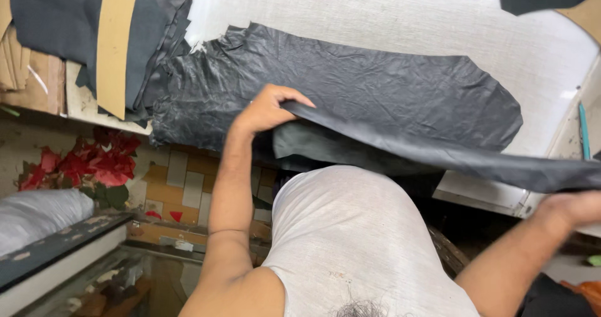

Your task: The person places a cardboard template on a large sheet of black material, traces its outline with a blue marker, and cuts along the traced line. The person repeats this process multiple times, handling the template and material to produce several cut pieces.

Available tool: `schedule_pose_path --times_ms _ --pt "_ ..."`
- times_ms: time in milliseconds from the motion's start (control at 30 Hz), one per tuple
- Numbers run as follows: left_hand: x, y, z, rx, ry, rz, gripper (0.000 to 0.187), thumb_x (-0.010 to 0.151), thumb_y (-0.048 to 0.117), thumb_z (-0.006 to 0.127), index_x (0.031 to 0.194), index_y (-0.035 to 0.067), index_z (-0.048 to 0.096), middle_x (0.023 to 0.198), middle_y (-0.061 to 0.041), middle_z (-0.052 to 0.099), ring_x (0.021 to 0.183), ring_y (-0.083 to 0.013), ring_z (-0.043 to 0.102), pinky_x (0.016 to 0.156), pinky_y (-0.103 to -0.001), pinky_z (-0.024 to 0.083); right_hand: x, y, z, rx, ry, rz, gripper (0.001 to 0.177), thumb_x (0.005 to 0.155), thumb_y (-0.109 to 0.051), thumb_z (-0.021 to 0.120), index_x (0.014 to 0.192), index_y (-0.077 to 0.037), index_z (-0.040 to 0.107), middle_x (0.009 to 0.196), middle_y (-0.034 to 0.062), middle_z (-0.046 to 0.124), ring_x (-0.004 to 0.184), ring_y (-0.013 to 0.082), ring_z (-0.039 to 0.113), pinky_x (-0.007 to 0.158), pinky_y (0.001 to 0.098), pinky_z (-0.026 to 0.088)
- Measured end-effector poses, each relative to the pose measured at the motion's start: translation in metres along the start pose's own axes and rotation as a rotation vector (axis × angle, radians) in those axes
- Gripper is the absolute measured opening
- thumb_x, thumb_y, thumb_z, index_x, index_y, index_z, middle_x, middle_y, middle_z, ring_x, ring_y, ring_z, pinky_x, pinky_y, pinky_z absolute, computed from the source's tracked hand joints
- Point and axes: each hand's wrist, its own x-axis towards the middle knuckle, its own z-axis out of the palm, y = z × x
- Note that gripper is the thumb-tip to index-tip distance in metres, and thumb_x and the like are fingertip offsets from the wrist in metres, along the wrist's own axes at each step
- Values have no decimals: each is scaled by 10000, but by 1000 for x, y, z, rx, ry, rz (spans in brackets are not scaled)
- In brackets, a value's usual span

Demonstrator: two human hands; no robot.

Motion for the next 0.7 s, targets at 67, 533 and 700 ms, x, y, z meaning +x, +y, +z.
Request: schedule_pose_path --times_ms 67,533,700 --pt "-2 0 -22 -42 280 -19 301 836 28 708 1126 57 782 1139 -55 790 1064 -169 730 975 -301 561 -23 -7 38 -35 -207 -88 409 1077 -29 705 1390 -122 458 1639 225 452 1454 374 571 1209 539 456" --pt "12 -48 -46 756 1067 -285 623 731 436 1026 1109 99 663 872 -39 621 816 -252 641 737 -464 516 -68 -46 88 -594 -633 -413 450 1006 -189 678 1446 -125 609 1623 117 477 1553 350 344 1263 599 110" --pt "15 -52 -49 669 957 -450 549 851 479 953 1066 52 683 897 -69 700 862 -277 694 801 -458 532 -59 -43 87 -627 -670 -408 444 1024 -226 673 1456 -158 593 1635 75 457 1554 317 334 1272 578 109"
